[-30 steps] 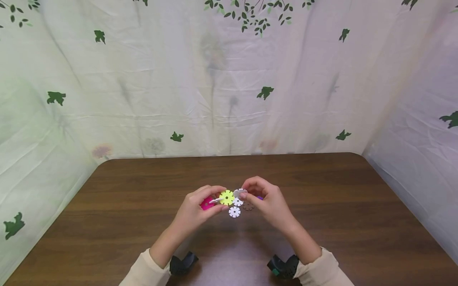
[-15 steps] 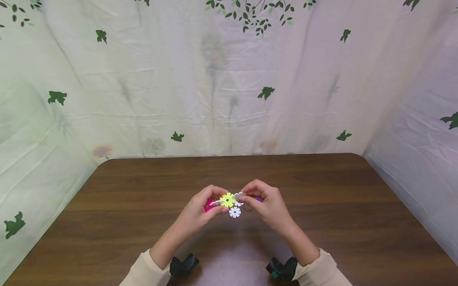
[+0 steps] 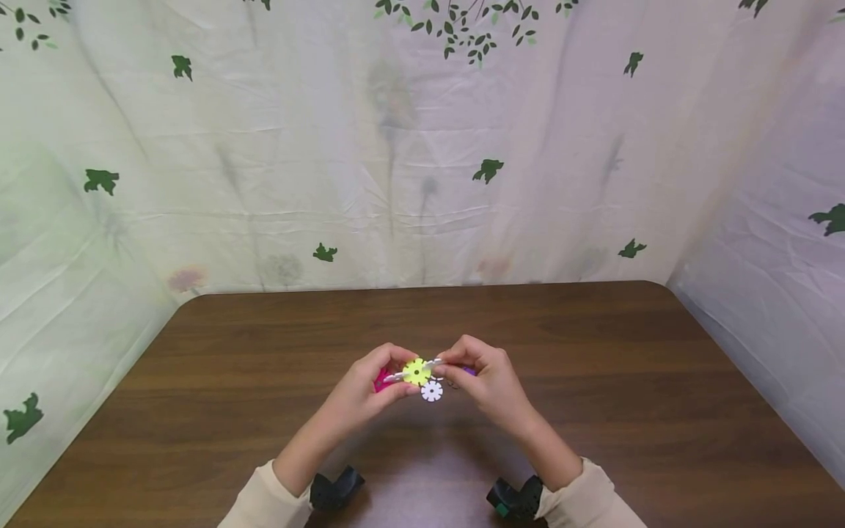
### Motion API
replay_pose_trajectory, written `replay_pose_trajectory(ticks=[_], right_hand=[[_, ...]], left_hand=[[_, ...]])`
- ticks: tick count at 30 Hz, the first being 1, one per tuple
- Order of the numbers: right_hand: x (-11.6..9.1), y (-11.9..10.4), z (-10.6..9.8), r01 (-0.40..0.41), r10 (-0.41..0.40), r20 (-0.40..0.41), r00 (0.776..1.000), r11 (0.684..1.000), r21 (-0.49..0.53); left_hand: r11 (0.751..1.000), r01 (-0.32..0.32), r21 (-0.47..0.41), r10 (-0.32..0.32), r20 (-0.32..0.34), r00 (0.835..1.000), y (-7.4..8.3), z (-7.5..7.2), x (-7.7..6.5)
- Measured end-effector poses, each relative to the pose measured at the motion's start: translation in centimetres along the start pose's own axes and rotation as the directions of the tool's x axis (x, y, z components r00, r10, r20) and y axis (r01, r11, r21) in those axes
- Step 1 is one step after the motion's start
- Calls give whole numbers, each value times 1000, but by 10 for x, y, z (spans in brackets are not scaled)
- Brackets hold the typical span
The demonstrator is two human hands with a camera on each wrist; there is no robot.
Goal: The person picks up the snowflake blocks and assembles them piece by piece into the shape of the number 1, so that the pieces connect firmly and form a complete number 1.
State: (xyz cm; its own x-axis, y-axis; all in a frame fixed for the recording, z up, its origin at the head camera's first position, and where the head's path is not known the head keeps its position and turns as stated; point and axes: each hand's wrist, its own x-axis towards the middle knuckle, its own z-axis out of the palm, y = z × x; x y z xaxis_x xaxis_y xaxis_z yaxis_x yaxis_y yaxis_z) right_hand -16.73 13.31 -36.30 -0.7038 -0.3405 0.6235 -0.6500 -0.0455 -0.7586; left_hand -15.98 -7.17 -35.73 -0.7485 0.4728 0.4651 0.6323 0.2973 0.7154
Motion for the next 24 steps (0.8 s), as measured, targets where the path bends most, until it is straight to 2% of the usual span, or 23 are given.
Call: replay_pose_trajectory(ticks=[4, 13, 18, 24], right_hand=[[1, -3, 0, -8, 8, 9, 1000, 1000, -10], [1, -4, -2, -108, 106, -25, 994, 991, -86], [1, -4, 0, -133, 132, -28, 991, 991, -31], [0, -4, 4, -192, 193, 1, 981, 976, 99]], left_hand=[[1000, -12, -9, 12, -25, 1000, 0, -1, 0], [998, -51, 27, 53, -74, 996, 0, -5, 1], [998, -50, 38, 53, -74, 996, 0, -4, 1], [993, -90, 75, 96, -68, 993, 2, -1, 1]])
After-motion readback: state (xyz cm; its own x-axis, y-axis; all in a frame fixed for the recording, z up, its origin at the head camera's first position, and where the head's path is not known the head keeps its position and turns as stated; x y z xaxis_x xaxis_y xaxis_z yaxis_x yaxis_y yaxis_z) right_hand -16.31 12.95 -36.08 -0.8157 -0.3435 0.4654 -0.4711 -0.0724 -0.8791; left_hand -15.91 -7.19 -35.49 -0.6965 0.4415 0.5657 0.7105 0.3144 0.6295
